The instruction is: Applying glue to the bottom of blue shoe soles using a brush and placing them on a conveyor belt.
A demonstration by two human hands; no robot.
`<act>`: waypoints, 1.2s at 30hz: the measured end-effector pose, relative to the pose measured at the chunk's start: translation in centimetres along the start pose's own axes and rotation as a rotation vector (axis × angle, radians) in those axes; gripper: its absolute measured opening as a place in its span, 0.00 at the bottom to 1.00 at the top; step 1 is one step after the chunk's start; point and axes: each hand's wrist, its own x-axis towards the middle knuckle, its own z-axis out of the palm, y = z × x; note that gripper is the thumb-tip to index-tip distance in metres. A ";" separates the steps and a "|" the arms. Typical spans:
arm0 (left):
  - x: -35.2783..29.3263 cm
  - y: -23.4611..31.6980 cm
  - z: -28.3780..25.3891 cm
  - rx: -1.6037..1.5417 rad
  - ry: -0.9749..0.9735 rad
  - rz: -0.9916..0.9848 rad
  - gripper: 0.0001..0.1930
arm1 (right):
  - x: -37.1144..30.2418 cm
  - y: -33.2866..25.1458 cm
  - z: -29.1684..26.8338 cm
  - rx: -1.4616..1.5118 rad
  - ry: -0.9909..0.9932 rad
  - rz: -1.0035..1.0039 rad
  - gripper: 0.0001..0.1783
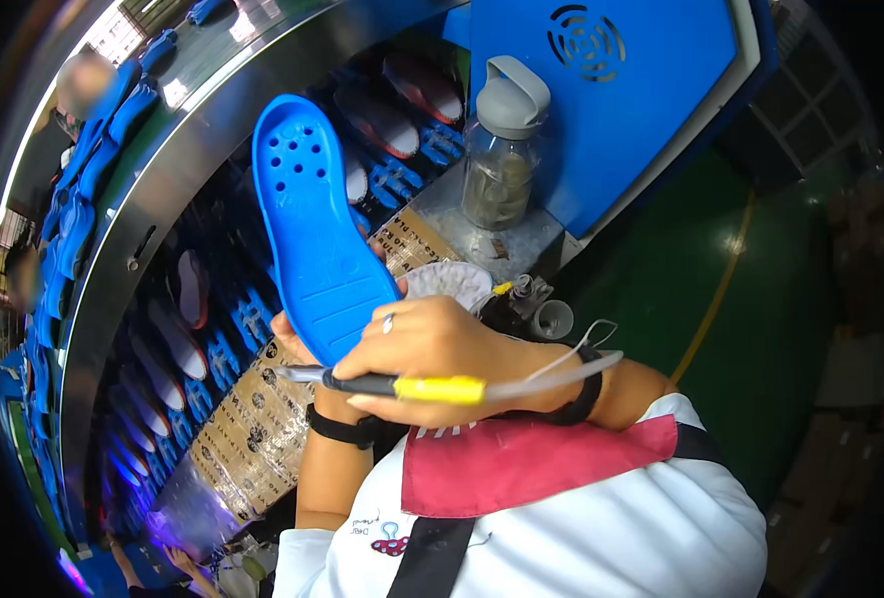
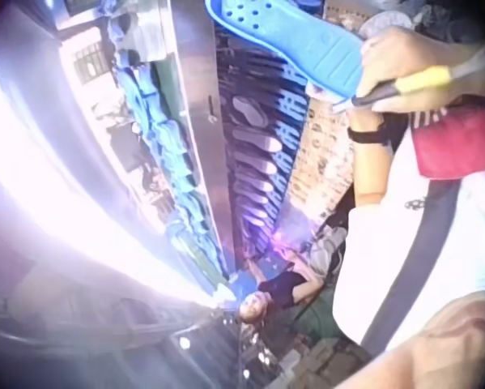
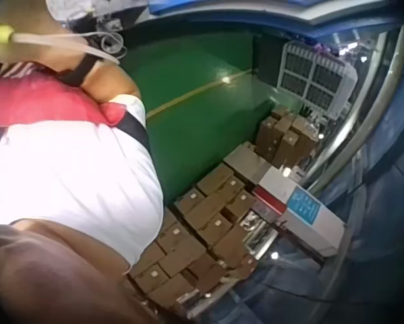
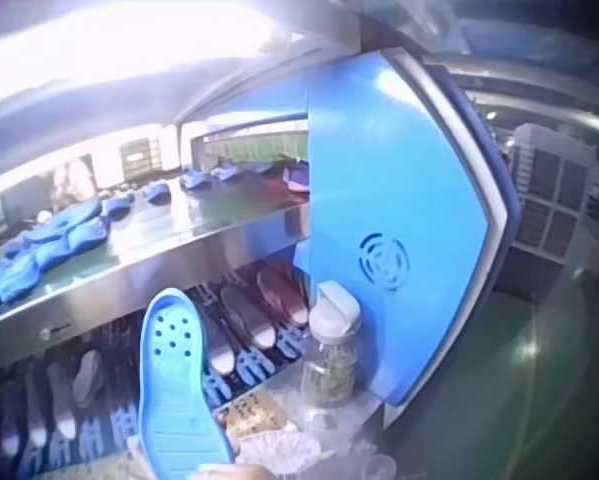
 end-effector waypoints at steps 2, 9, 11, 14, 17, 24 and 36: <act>-0.1 1.1 0.5 0.087 0.094 0.080 0.53 | 0.3 0.3 0.4 0.002 0.181 -0.003 0.16; -0.3 2.9 1.6 0.006 0.002 0.072 0.49 | -0.6 -0.4 0.4 0.124 -0.089 -0.048 0.15; -0.4 3.6 1.7 0.033 0.043 0.090 0.48 | -1.0 -0.3 0.0 0.177 0.034 0.012 0.17; -0.3 4.2 1.6 0.139 -0.036 0.162 0.45 | -1.7 0.0 0.0 0.191 -0.004 0.187 0.19; -0.3 4.1 1.7 0.138 -0.017 0.155 0.45 | -1.9 -0.3 0.3 0.328 -0.082 0.109 0.19; -0.5 4.6 2.5 0.211 -0.025 0.199 0.50 | -2.3 -0.2 -0.8 0.170 0.042 0.190 0.17; -0.4 5.8 3.5 0.210 -0.140 0.090 0.53 | -2.8 0.3 -1.4 0.091 -0.021 0.064 0.19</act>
